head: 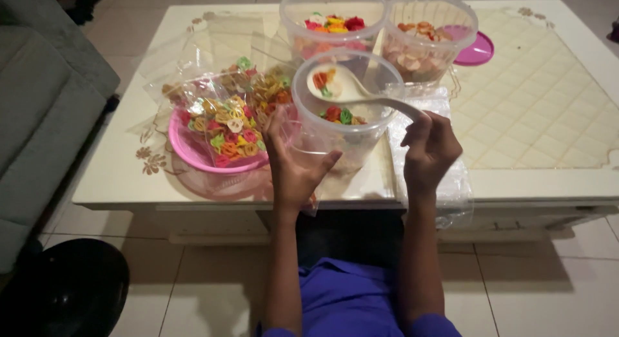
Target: Packaging various snacks from large plastic containers into small plastic bags using a spoon.
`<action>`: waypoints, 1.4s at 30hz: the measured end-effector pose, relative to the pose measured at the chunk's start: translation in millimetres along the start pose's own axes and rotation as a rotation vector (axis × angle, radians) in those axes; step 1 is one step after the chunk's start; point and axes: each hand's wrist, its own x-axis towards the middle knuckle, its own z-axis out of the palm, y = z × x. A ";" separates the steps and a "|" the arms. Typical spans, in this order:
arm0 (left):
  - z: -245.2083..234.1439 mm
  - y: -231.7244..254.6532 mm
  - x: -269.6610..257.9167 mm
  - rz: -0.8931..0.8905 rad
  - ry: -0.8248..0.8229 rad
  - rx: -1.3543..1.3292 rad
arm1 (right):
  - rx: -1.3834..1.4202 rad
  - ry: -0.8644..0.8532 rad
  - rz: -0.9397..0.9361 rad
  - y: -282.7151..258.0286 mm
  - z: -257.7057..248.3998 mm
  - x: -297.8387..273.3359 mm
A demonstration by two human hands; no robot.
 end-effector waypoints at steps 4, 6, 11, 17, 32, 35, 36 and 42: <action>-3.0 -1.5 -0.7 -0.018 -0.022 0.039 | -0.005 -0.004 -0.104 5.7 0.6 -4.3; -1.1 -4.9 3.8 -0.019 -0.018 0.022 | -0.006 0.009 -0.128 3.4 3.7 1.6; -2.0 -4.9 0.6 -0.028 -0.024 0.006 | -0.115 0.002 -0.228 8.1 -0.4 -2.4; -2.2 -1.3 0.6 -0.015 -0.030 0.048 | -0.048 -0.075 -0.198 7.7 -0.6 -2.2; -4.6 -0.1 1.4 -0.022 -0.037 0.007 | -0.028 -0.132 -0.151 -0.6 -5.7 5.0; -4.5 -3.9 1.3 -0.014 -0.029 0.021 | -0.044 -0.129 -0.191 0.4 -9.8 6.3; -3.7 -5.6 1.3 -0.015 -0.027 0.020 | -0.044 -0.131 -0.191 -2.8 -10.8 7.9; -2.2 -3.0 1.8 0.019 -0.006 0.015 | -0.049 -0.172 -0.206 -9.4 -13.3 12.3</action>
